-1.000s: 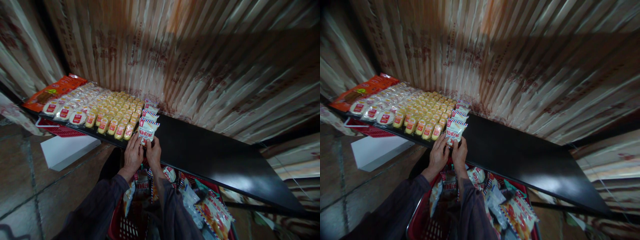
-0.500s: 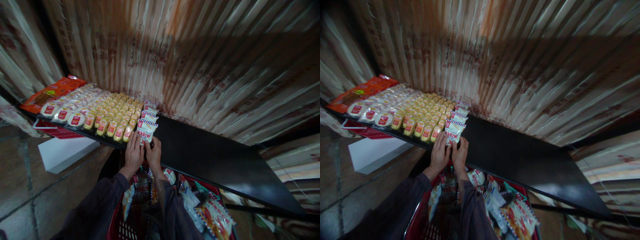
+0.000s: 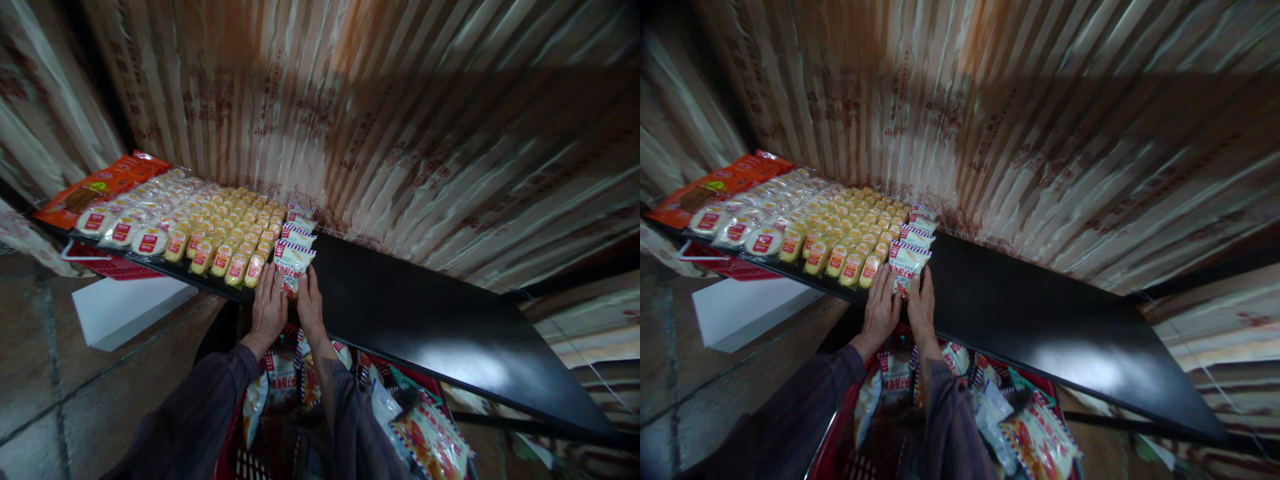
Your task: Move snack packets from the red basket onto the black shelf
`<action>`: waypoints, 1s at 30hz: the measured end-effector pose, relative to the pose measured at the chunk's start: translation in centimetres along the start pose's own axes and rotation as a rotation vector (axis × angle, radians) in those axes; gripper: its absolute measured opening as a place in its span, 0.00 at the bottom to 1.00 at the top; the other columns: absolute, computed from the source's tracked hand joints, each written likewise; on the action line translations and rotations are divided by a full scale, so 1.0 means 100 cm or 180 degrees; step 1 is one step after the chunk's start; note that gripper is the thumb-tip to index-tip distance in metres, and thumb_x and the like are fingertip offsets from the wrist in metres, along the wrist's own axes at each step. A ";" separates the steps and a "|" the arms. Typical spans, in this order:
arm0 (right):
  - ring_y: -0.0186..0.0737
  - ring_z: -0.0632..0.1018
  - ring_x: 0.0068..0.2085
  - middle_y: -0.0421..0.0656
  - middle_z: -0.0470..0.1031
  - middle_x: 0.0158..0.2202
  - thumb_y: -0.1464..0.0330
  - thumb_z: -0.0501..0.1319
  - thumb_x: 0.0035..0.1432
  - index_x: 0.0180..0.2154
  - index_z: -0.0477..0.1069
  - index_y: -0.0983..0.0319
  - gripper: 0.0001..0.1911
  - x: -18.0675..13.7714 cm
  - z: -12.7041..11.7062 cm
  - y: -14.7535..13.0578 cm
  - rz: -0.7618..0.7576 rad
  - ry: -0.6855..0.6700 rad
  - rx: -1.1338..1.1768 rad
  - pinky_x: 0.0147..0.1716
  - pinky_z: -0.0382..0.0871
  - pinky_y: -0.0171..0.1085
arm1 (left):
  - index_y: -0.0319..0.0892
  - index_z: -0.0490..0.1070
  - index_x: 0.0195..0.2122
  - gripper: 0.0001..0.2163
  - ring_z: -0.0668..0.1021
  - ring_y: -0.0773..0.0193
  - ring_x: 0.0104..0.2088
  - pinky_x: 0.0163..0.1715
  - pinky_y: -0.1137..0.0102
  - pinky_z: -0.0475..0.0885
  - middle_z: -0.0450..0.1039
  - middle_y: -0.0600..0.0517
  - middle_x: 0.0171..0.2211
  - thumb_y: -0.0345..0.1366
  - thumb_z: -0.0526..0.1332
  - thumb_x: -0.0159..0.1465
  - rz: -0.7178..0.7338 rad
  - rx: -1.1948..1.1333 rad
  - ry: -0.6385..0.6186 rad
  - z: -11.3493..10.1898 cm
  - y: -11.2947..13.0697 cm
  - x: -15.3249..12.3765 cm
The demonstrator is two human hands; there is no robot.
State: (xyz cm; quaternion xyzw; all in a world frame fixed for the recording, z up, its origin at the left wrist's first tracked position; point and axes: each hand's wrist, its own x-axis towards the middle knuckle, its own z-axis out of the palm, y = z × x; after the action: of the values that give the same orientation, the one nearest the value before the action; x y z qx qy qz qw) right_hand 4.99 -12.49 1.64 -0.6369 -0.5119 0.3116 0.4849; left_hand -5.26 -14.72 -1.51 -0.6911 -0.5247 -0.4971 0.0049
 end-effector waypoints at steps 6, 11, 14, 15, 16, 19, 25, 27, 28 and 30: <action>0.45 0.69 0.59 0.48 0.67 0.60 0.50 0.47 0.62 0.59 0.63 0.61 0.31 -0.001 0.005 -0.003 -0.0180 -0.0153 0.0028 0.59 0.58 0.45 | 0.38 0.51 0.65 0.24 0.51 0.54 0.67 0.62 0.53 0.57 0.52 0.37 0.65 0.31 0.48 0.67 -0.0058 0.0029 -0.0021 0.002 -0.002 0.001; 0.45 0.69 0.58 0.50 0.67 0.59 0.49 0.48 0.62 0.59 0.62 0.62 0.32 0.002 0.004 -0.001 -0.0095 -0.0076 0.0068 0.58 0.59 0.46 | 0.38 0.49 0.66 0.25 0.52 0.55 0.67 0.63 0.54 0.57 0.52 0.37 0.66 0.32 0.48 0.68 -0.0084 -0.0019 -0.0076 -0.001 -0.001 0.002; 0.45 0.72 0.56 0.48 0.69 0.58 0.49 0.48 0.61 0.60 0.62 0.60 0.32 0.007 0.004 0.002 -0.0103 0.0040 0.0208 0.55 0.63 0.45 | 0.39 0.46 0.67 0.26 0.51 0.54 0.68 0.63 0.52 0.56 0.50 0.37 0.67 0.34 0.49 0.68 -0.0060 -0.0013 -0.0066 -0.003 0.001 0.003; 0.44 0.72 0.55 0.48 0.70 0.57 0.49 0.48 0.62 0.60 0.61 0.60 0.32 0.009 0.003 0.002 -0.0135 0.0060 0.0256 0.54 0.64 0.44 | 0.39 0.45 0.67 0.26 0.50 0.53 0.68 0.62 0.52 0.56 0.49 0.37 0.67 0.35 0.49 0.68 -0.0062 0.0003 -0.0049 -0.003 0.001 0.004; 0.44 0.72 0.55 0.47 0.71 0.56 0.49 0.48 0.62 0.60 0.61 0.59 0.32 0.012 0.003 0.002 -0.0172 0.0068 0.0295 0.54 0.64 0.44 | 0.39 0.44 0.67 0.27 0.49 0.53 0.68 0.62 0.51 0.56 0.48 0.37 0.67 0.35 0.49 0.68 -0.0058 0.0026 -0.0032 -0.003 0.002 0.004; 0.44 0.71 0.57 0.46 0.70 0.57 0.48 0.47 0.61 0.60 0.61 0.59 0.33 0.020 0.003 0.002 -0.0261 0.0068 0.0349 0.55 0.64 0.43 | 0.39 0.44 0.67 0.28 0.48 0.52 0.68 0.62 0.49 0.55 0.48 0.37 0.67 0.35 0.51 0.67 0.0047 0.0144 -0.0047 -0.003 0.005 0.008; 0.44 0.62 0.63 0.49 0.60 0.64 0.46 0.44 0.61 0.62 0.57 0.64 0.38 0.041 0.000 0.000 -0.0196 0.0050 0.0500 0.63 0.52 0.46 | 0.39 0.53 0.65 0.27 0.49 0.49 0.68 0.64 0.50 0.51 0.50 0.39 0.67 0.35 0.54 0.65 0.0241 0.0337 -0.0151 -0.005 0.012 0.028; 0.44 0.62 0.64 0.49 0.60 0.64 0.46 0.44 0.61 0.62 0.57 0.64 0.38 0.048 0.000 0.001 -0.0160 0.0082 0.0557 0.63 0.51 0.46 | 0.39 0.54 0.64 0.27 0.48 0.48 0.68 0.64 0.50 0.51 0.49 0.41 0.67 0.36 0.55 0.64 0.0257 0.0367 -0.0190 -0.006 0.013 0.036; 0.44 0.61 0.64 0.49 0.60 0.64 0.46 0.44 0.61 0.62 0.57 0.64 0.38 0.051 0.000 0.001 -0.0155 0.0102 0.0581 0.63 0.51 0.46 | 0.40 0.55 0.64 0.27 0.48 0.48 0.68 0.63 0.50 0.51 0.50 0.41 0.67 0.36 0.56 0.63 0.0265 0.0373 -0.0207 -0.006 0.013 0.040; 0.44 0.62 0.64 0.49 0.60 0.64 0.46 0.45 0.61 0.62 0.58 0.64 0.37 0.058 0.002 0.002 -0.0180 0.0099 0.0633 0.63 0.51 0.46 | 0.41 0.54 0.64 0.28 0.48 0.48 0.68 0.63 0.50 0.51 0.50 0.43 0.67 0.37 0.56 0.63 0.0280 0.0368 -0.0242 -0.006 0.012 0.046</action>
State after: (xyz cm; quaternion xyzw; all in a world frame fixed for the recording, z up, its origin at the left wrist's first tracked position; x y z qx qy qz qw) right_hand 6.48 -6.91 1.93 -0.5758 -0.4886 0.3372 0.5622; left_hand -5.00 -12.29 2.59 -0.7304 -0.5214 -0.4387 0.0467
